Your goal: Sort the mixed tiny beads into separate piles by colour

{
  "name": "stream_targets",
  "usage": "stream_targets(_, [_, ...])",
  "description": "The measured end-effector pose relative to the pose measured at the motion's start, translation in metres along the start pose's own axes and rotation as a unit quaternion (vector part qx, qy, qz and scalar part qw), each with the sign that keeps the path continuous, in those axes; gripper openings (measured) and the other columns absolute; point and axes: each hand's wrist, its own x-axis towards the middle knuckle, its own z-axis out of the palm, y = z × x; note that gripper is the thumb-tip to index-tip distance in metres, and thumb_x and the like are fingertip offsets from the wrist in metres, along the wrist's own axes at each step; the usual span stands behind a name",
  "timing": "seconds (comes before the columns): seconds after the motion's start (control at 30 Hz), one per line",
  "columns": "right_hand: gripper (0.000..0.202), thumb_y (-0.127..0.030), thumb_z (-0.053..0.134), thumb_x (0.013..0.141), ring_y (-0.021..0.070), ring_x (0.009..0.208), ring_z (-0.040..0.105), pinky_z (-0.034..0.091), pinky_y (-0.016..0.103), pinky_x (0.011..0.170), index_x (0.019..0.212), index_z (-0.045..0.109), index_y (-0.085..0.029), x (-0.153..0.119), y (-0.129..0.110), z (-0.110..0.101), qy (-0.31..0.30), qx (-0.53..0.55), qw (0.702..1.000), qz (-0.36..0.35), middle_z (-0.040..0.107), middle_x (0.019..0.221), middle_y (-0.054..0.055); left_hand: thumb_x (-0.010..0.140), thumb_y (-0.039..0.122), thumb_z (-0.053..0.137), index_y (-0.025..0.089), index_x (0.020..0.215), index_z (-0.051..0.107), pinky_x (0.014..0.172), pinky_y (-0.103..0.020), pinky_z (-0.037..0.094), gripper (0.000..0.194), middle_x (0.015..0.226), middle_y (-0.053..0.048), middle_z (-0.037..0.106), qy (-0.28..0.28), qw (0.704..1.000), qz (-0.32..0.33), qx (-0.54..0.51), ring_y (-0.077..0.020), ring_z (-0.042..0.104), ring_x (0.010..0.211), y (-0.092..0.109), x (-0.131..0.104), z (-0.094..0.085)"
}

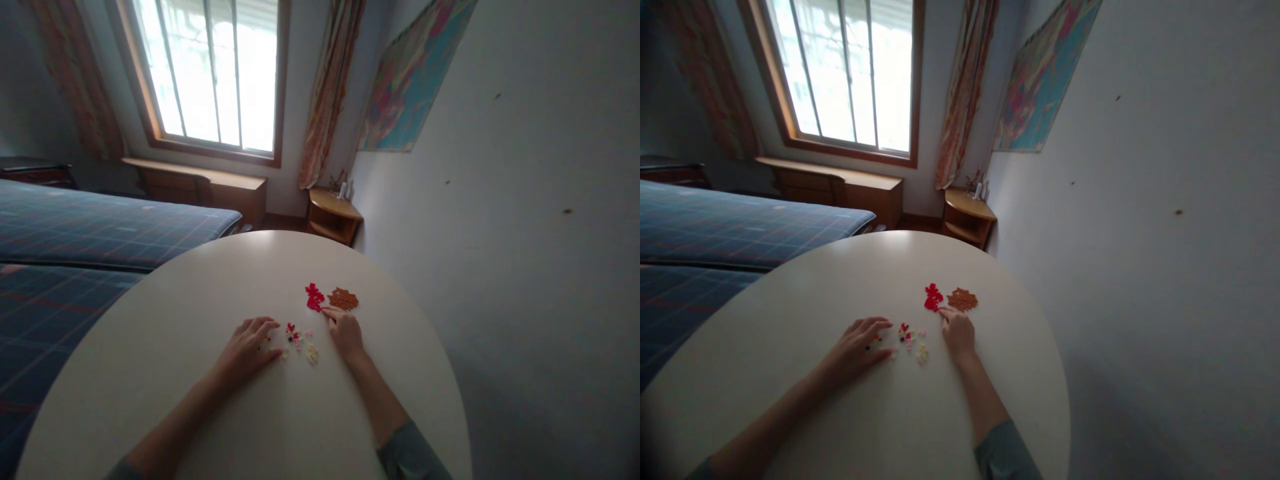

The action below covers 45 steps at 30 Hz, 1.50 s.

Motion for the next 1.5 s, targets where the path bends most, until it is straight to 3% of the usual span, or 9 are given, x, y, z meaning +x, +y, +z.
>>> stream_targets(0.23, [0.038, -0.004, 0.044, 0.071, 0.0139, 0.095, 0.058, 0.042, 0.026, 0.089, 0.095, 0.066, -0.023, -0.001, 0.001, 0.002, 0.007, 0.005, 1.000, -0.003, 0.064, 0.103, 0.001, 0.073, 0.031, 0.059, 0.024, 0.107, 0.053, 0.088, -0.041, 0.039, 0.035, 0.112, -0.005, 0.054, -0.007, 1.000, -0.002, 0.005, -0.0237, 0.047, 0.103, 0.002, 0.001, -0.002])
stream_targets(0.5, [0.035, -0.005, 0.041, 0.070, 0.0149, 0.091, 0.060, 0.044, 0.027, 0.086, 0.086, 0.069, -0.018, 0.004, 0.007, 0.006, 0.061, 0.059, 0.996, 0.007, 0.067, 0.095, 0.005, 0.077, 0.029, 0.054, 0.041, 0.120, 0.044, 0.089, -0.045, 0.037, 0.045, 0.127, 0.000, 0.044, -0.046, 0.996, 0.052, 0.048, -0.0250, 0.043, 0.108, 0.002, -0.002, -0.005])
stream_targets(0.63, [0.033, -0.006, 0.041, 0.070, 0.0157, 0.088, 0.061, 0.044, 0.028, 0.085, 0.083, 0.069, -0.018, 0.005, 0.009, 0.008, 0.066, 0.065, 0.996, 0.005, 0.067, 0.092, 0.005, 0.078, 0.033, 0.054, 0.043, 0.123, 0.040, 0.090, -0.046, 0.036, 0.048, 0.134, 0.001, 0.037, -0.071, 0.993, 0.063, 0.066, -0.0273, 0.039, 0.111, 0.004, -0.003, -0.005])
stream_targets(0.9, [0.034, -0.004, 0.043, 0.069, 0.0153, 0.087, 0.059, 0.044, 0.029, 0.083, 0.084, 0.069, -0.020, 0.003, 0.006, 0.007, 0.066, 0.075, 0.995, -0.021, 0.066, 0.092, 0.005, 0.078, 0.039, 0.052, 0.045, 0.123, 0.038, 0.091, -0.047, 0.034, 0.047, 0.134, 0.001, 0.035, -0.088, 0.992, 0.063, 0.070, -0.0282, 0.038, 0.112, 0.007, -0.002, -0.007])
stream_targets(1.1, [0.024, -0.008, 0.052, 0.069, 0.0088, 0.061, 0.054, 0.044, 0.019, 0.058, 0.077, 0.069, -0.022, -0.003, -0.019, 0.001, -0.029, 0.171, 0.965, -0.195, 0.060, 0.080, 0.003, 0.077, 0.038, 0.054, 0.044, 0.121, 0.041, 0.090, -0.047, 0.035, 0.046, 0.132, 0.001, 0.038, -0.069, 0.993, 0.072, 0.059, -0.0273, 0.040, 0.110, 0.004, -0.003, -0.005])
stream_targets(1.3, [0.017, -0.013, 0.055, 0.075, 0.0076, 0.060, 0.053, 0.042, 0.017, 0.058, 0.077, 0.069, -0.023, -0.011, -0.029, 0.007, -0.080, 0.171, 0.963, -0.194, 0.060, 0.074, 0.001, 0.075, 0.037, 0.057, 0.042, 0.121, 0.043, 0.090, -0.047, 0.035, 0.048, 0.130, -0.001, 0.042, -0.062, 0.994, 0.071, 0.048, -0.0276, 0.041, 0.111, 0.004, -0.003, -0.004])
stream_targets(1.5, [0.021, -0.014, 0.058, 0.074, 0.0052, 0.058, 0.052, 0.039, 0.015, 0.056, 0.081, 0.069, -0.031, -0.013, -0.026, 0.008, -0.091, 0.095, 0.968, -0.216, 0.059, 0.078, -0.001, 0.074, 0.036, 0.057, 0.036, 0.118, 0.047, 0.090, -0.046, 0.036, 0.045, 0.129, -0.003, 0.043, -0.050, 0.995, 0.068, 0.046, -0.0275, 0.041, 0.110, 0.002, -0.004, -0.002])
